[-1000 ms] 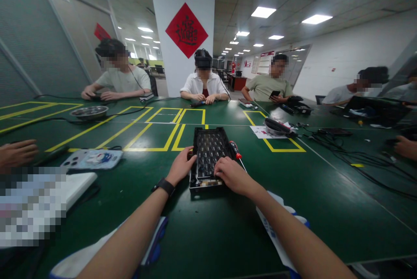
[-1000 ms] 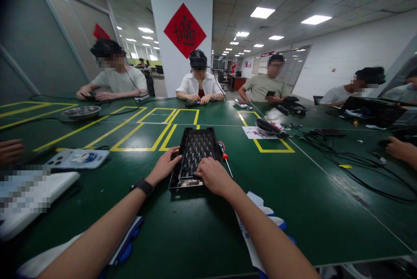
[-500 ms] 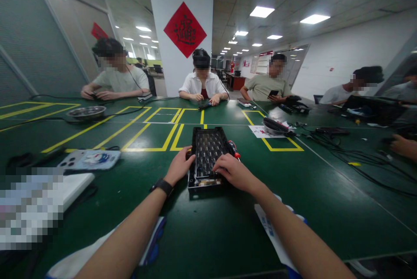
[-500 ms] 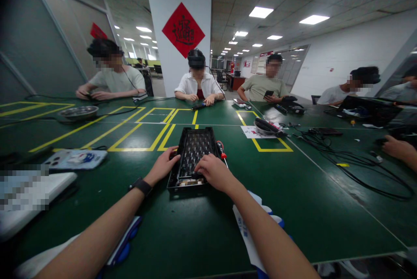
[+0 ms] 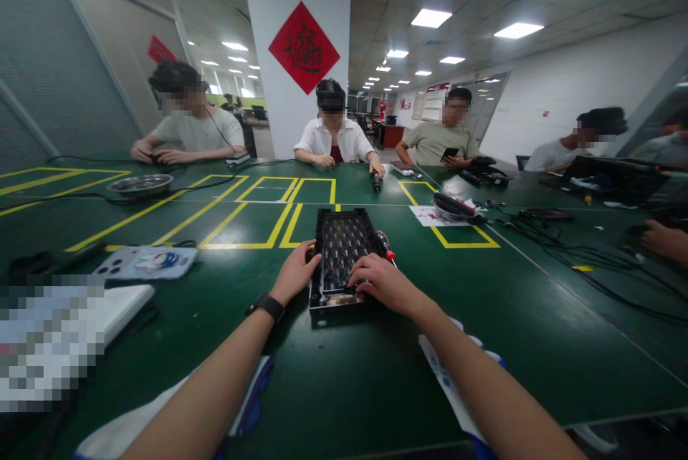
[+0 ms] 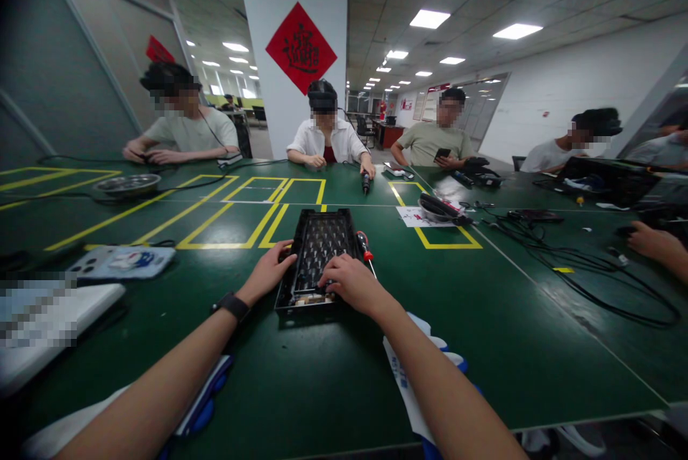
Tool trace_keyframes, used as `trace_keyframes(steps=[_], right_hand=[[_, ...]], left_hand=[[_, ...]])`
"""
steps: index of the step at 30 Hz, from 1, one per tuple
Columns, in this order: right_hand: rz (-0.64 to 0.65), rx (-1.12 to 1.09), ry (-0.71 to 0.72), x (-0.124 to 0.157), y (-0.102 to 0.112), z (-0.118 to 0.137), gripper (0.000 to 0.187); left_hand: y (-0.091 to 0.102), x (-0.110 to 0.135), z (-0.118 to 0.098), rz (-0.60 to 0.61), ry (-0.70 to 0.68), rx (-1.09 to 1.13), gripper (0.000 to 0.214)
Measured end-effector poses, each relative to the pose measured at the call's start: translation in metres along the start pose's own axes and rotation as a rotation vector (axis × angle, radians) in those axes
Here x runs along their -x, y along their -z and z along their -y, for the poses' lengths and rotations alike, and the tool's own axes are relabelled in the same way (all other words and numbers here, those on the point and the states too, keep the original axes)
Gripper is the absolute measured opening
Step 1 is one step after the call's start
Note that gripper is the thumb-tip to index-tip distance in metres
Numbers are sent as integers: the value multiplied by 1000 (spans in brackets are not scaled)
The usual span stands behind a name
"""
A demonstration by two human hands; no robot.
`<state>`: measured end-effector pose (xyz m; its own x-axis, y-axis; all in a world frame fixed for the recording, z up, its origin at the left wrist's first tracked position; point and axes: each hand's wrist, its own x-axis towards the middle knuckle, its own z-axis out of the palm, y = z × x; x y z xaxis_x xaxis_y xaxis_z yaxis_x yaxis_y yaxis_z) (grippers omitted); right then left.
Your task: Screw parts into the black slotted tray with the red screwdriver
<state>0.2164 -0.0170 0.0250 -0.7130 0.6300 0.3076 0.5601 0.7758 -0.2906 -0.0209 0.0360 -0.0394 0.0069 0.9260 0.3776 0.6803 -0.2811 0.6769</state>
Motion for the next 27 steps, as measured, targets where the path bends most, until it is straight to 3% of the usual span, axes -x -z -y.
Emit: trace_keyframes(steps=[27], right_hand=[[25, 90, 19, -4, -2, 0, 11]], left_hand=[[0, 0, -2, -7, -4, -12, 42]])
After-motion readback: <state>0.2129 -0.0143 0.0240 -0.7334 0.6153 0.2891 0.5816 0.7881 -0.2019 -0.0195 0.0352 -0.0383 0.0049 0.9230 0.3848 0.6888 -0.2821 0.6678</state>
